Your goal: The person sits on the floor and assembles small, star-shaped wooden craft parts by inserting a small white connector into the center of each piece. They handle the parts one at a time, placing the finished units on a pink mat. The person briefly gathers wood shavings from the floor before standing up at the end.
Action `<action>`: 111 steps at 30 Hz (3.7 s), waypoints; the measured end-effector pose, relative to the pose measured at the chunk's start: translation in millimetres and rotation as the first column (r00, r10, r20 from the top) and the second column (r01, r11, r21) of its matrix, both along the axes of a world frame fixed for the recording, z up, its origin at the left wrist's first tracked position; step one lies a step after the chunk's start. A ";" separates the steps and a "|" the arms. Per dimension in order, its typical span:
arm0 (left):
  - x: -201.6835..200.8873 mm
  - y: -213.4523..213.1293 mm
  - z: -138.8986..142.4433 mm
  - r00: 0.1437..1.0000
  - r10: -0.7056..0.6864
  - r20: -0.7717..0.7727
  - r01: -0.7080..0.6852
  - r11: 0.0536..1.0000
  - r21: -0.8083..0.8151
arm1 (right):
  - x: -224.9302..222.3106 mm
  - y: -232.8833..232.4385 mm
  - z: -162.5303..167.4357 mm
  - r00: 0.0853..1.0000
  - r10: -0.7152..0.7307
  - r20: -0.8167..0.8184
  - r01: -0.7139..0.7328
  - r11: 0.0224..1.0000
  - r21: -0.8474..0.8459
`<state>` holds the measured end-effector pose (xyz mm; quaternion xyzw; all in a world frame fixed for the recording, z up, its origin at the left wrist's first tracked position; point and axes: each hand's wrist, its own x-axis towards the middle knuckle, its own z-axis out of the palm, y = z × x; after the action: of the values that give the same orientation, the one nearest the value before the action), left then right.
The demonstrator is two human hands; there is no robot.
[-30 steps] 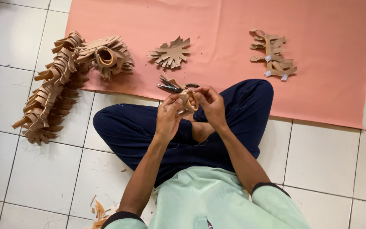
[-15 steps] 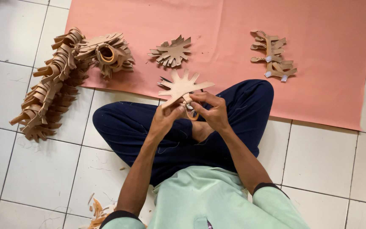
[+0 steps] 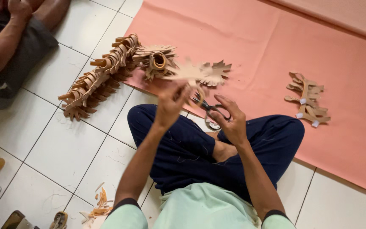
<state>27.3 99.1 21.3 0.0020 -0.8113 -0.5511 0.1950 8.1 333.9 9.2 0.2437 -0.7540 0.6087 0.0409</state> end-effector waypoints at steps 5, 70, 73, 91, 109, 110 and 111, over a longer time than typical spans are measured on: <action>-65.3 -91.7 -0.7 0.979 0.154 0.132 -0.147 0.987 -0.065 | 2.3 7.5 -21.6 0.989 -0.022 0.149 0.009 0.996 0.086; -85.2 123.1 -32.6 0.965 -0.251 0.074 0.107 0.638 0.763 | -23.6 74.5 -32.9 0.861 -0.304 -0.407 0.423 0.873 0.242; -65.9 114.1 -23.1 0.966 -0.258 0.024 0.132 0.571 0.810 | -16.6 66.2 -36.2 0.856 -0.305 -0.417 0.439 0.855 0.276; -8.2 108.1 -14.1 0.963 -0.194 0.187 0.030 0.767 0.641 | -12.3 31.7 6.0 0.950 -0.093 -0.297 0.145 0.977 0.155; -22.4 87.6 -29.0 0.874 -0.476 0.103 0.389 0.810 0.439 | 1.7 48.4 -61.6 0.943 0.043 0.330 0.031 0.976 -0.214; -41.0 85.8 -33.5 0.817 -0.538 0.207 0.434 0.810 0.394 | -6.9 52.0 -67.2 0.941 0.032 0.336 0.053 0.969 -0.240; -66.5 83.9 -38.4 0.749 -0.584 0.312 0.480 0.803 0.353 | -19.2 54.2 -73.9 0.932 -0.017 0.361 0.112 0.964 -0.242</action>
<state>-39.2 183.1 -17.1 -0.0922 -0.7233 -0.6686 -0.1459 -11.2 388.1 -64.7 0.0970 -0.6708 0.7339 -0.0448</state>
